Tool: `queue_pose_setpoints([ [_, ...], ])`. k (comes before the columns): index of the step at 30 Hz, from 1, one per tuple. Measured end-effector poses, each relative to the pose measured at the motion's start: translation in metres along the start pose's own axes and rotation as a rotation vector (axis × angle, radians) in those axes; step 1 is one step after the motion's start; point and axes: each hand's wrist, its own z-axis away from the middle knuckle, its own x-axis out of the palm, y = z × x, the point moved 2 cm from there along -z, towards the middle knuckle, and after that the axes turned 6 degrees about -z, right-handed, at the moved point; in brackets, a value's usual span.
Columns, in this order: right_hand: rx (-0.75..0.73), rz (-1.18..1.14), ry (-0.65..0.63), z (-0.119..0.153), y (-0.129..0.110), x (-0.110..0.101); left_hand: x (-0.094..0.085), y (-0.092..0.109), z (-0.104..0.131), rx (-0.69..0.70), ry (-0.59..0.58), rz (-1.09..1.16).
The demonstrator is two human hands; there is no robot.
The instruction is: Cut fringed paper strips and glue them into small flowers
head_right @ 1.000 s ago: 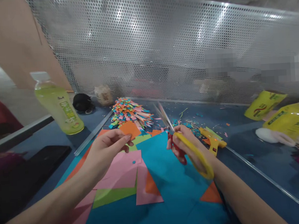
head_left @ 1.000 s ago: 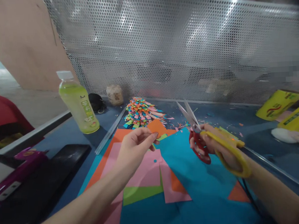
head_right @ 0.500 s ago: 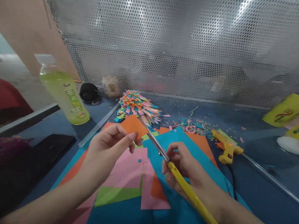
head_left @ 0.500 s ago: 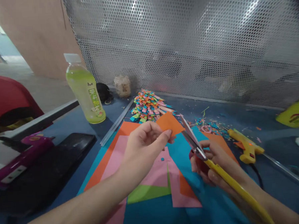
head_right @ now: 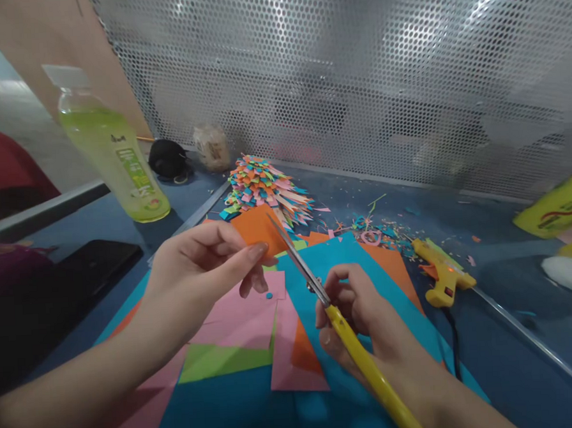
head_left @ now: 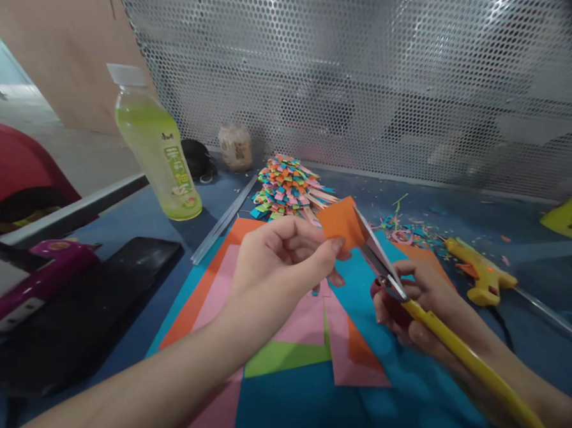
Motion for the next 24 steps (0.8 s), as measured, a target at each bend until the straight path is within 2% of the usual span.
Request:
queue_pose_setpoints([
  [6, 0.017, -0.028, -0.073, 0.0010, -0.0052, -0.0041, -0.0025, 0.0000, 0.0016, -0.002, -0.005, -0.009],
  [24, -0.011, -0.035, -0.049, 0.0020, -0.0068, -0.0034, -0.0024, 0.0024, 0.0002, 0.009, -0.029, -0.039],
])
